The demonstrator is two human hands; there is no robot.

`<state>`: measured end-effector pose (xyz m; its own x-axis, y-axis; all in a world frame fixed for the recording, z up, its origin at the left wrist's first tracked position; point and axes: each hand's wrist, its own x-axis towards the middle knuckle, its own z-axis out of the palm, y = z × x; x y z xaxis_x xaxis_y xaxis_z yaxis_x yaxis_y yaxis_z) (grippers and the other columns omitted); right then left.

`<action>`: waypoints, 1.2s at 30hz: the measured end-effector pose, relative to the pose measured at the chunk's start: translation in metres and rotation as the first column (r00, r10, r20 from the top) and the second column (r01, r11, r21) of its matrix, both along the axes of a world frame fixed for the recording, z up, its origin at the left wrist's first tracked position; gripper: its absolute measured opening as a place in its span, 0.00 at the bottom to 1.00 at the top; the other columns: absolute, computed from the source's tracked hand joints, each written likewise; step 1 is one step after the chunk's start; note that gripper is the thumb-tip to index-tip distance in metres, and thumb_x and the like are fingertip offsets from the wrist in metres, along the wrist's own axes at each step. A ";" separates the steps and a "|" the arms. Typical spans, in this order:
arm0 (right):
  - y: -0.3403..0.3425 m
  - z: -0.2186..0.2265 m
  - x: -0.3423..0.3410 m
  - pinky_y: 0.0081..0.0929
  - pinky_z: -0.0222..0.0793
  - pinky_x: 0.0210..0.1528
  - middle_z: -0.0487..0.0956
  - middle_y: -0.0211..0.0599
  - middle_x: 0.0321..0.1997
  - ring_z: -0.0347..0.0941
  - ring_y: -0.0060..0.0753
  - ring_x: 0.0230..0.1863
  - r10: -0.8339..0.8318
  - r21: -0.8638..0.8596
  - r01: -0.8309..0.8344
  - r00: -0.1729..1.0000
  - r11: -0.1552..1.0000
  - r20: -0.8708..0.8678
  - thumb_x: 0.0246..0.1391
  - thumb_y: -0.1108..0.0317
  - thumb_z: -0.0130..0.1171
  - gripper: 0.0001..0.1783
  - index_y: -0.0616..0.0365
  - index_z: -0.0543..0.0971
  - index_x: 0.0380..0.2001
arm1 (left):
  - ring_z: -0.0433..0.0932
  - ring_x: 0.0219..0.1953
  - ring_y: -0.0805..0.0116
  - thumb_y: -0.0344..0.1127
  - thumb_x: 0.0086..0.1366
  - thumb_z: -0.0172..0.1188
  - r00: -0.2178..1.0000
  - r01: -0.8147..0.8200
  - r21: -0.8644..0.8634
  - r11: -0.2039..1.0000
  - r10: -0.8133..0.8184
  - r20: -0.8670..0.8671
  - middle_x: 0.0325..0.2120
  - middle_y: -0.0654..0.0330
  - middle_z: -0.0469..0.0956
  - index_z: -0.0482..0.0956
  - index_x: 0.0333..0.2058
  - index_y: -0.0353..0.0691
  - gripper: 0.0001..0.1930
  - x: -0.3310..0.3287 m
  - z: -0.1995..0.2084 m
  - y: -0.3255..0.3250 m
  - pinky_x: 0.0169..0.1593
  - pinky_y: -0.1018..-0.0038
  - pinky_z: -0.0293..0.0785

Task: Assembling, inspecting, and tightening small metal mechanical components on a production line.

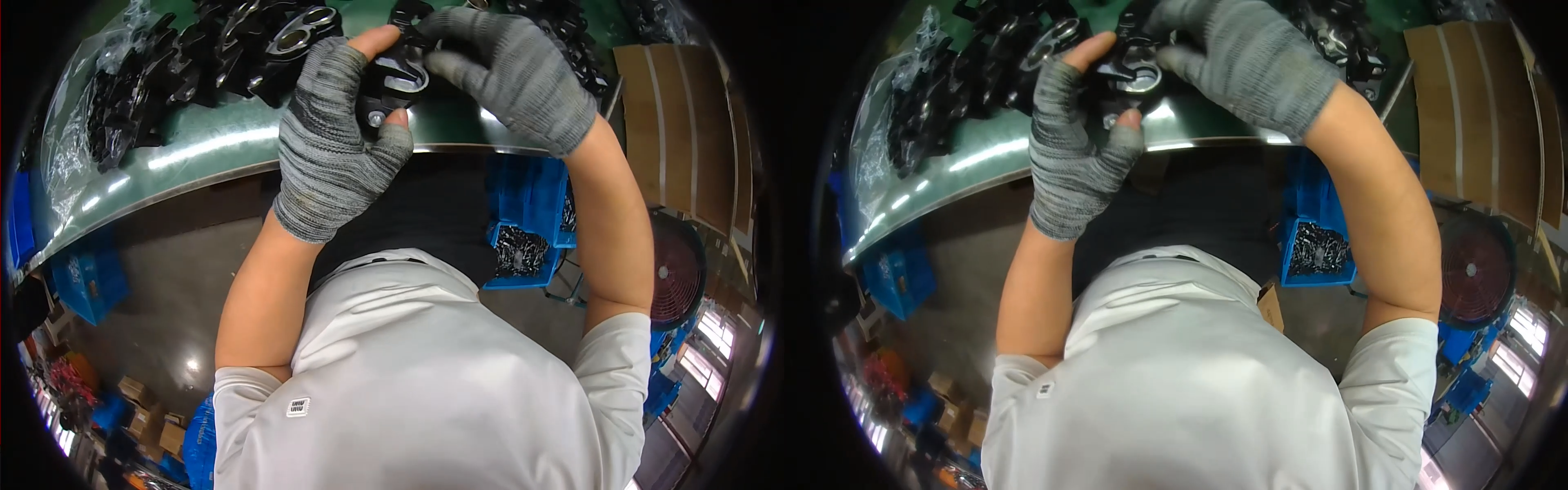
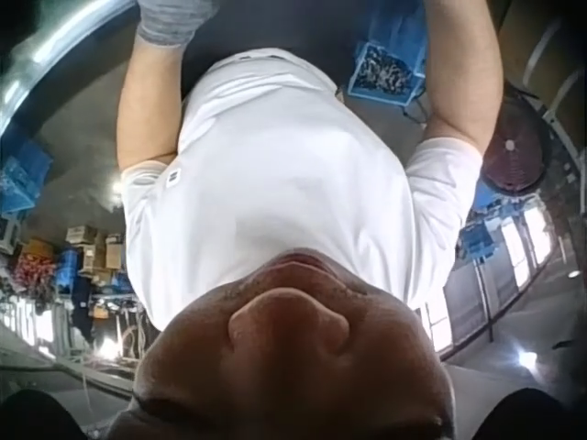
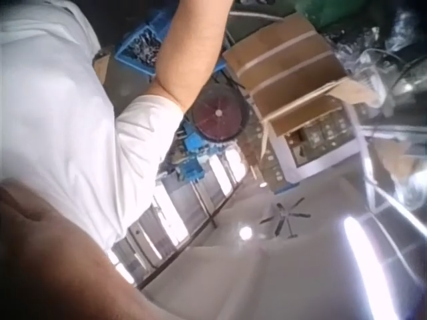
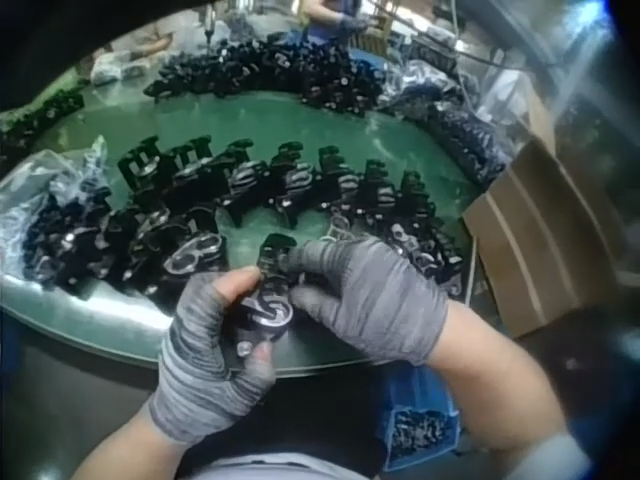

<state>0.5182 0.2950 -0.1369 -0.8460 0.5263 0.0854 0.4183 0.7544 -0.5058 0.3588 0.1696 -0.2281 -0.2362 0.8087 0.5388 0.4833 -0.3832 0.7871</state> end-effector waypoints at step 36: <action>-0.006 0.036 -0.034 0.36 0.78 0.48 0.84 0.61 0.39 0.83 0.52 0.42 -0.090 0.011 0.091 0.950 0.996 0.299 0.56 0.60 0.65 0.34 0.73 0.73 0.60 | 0.79 0.44 0.53 0.32 0.57 0.66 0.998 -0.007 -0.142 0.990 0.016 0.063 0.45 0.49 0.76 0.72 0.60 0.35 0.30 0.007 0.035 -0.010 0.51 0.66 0.76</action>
